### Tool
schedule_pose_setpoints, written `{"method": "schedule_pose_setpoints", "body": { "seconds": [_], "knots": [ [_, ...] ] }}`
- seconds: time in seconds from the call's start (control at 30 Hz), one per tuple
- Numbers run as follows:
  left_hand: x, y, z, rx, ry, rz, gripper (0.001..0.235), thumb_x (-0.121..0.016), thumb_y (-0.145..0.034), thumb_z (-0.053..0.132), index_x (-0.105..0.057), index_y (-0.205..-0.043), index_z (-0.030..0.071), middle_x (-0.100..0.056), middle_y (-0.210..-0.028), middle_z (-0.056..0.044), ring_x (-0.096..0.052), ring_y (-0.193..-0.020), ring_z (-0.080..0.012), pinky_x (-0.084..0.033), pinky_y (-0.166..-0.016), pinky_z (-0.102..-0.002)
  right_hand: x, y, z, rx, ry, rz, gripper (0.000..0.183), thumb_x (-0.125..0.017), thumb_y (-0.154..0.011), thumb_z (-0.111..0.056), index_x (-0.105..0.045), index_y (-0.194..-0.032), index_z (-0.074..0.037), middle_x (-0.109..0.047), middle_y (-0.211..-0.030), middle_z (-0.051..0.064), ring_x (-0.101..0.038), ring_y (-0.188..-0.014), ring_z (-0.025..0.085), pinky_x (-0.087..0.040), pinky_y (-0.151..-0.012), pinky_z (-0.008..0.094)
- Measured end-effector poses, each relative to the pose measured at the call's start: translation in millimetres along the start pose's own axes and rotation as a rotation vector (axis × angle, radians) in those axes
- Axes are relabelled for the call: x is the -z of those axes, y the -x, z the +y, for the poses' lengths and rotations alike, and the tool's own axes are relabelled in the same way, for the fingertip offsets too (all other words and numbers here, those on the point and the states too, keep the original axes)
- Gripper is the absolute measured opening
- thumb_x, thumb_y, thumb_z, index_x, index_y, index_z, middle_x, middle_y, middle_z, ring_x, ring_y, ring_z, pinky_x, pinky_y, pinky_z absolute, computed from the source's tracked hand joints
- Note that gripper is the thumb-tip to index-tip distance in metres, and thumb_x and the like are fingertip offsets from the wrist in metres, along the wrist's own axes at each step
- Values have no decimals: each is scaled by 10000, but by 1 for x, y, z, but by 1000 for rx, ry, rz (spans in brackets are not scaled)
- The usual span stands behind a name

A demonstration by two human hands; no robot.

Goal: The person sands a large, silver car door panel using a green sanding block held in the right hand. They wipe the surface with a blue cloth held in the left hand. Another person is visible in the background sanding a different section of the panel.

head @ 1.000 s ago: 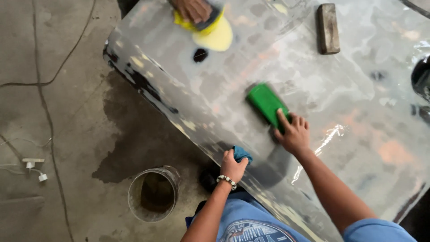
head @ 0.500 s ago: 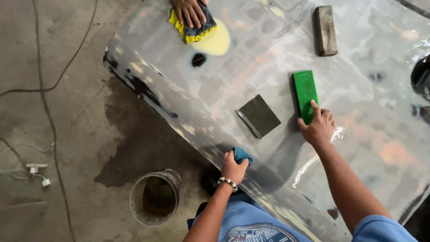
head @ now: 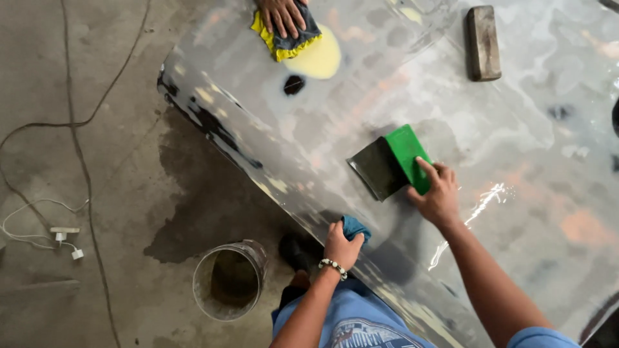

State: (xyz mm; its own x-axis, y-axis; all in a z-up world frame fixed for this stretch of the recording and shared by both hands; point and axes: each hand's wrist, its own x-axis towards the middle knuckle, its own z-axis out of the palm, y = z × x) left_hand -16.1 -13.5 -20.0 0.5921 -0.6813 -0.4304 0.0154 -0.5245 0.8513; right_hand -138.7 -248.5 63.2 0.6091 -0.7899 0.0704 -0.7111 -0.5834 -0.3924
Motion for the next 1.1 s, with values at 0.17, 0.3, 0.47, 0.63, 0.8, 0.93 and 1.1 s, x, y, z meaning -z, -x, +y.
{"method": "schedule_pose_setpoints", "body": {
  "seconds": [0.17, 0.3, 0.47, 0.63, 0.8, 0.93, 1.1],
  "knots": [
    [10, 4, 18, 58, -25, -45, 506, -768, -792, 314, -619, -1136, -27, -609, -1145, -195, -622, -1074, -401, -520, -928, -461, -11, 15, -34, 31, 6, -116, 776, -816, -730, -268, -556, -1461, -243, -553, -1332, 186, -503, -1255, 394, -402, -1075, 503],
    [16, 5, 23, 45, -48, -66, 498, -758, -770, 331, -660, -1123, -7, -628, -1163, -193, -631, -1106, -389, -519, -958, -449, -28, 23, -34, 48, 81, -137, 800, -806, -729, -337, -537, -1480, -267, -539, -1344, 160, -492, -1270, 369, -377, -1083, 504],
    [19, 4, 19, 56, -69, -76, 578, -758, -800, 352, -604, -1206, -29, -587, -1226, -205, -594, -1140, -403, -505, -970, -460, -32, 24, -49, 5, 185, -88, 905, -828, -702, -557, -464, -1469, -245, -374, -1502, 230, -322, -1416, 417, -225, -1173, 574],
    [21, 4, 27, 36, -94, -98, 599, -765, -804, 359, -591, -1224, -31, -578, -1227, -206, -594, -1134, -402, -504, -959, -466, -32, 17, -51, -46, 202, -142, 1082, -829, -628, -674, -379, -1475, -172, -297, -1578, 223, -182, -1526, 393, -75, -1195, 636],
    [16, 5, 21, 30, -90, -77, 521, -769, -797, 342, -627, -1143, -21, -599, -1186, -194, -618, -1094, -393, -520, -945, -456, -45, 26, -27, -67, 132, -108, 936, -795, -766, -560, -404, -1514, -156, -444, -1520, 123, -294, -1570, 313, -117, -1311, 600],
    [20, 10, 29, 81, -44, -98, 487, -748, -799, 337, -637, -1130, -2, -600, -1187, -168, -635, -1085, -364, -525, -938, -445, -48, 26, -21, -55, 130, -102, 936, -799, -764, -499, -406, -1535, -142, -432, -1497, 155, -310, -1538, 315, -132, -1342, 562],
    [18, 12, 33, 77, -76, -115, 465, -750, -816, 343, -628, -1097, -8, -594, -1176, -178, -631, -1063, -378, -525, -927, -454, -47, 19, -31, -18, 167, -68, 1020, -843, -694, -512, -398, -1511, -93, -374, -1583, 157, -256, -1530, 339, -92, -1236, 592]
  ]
}}
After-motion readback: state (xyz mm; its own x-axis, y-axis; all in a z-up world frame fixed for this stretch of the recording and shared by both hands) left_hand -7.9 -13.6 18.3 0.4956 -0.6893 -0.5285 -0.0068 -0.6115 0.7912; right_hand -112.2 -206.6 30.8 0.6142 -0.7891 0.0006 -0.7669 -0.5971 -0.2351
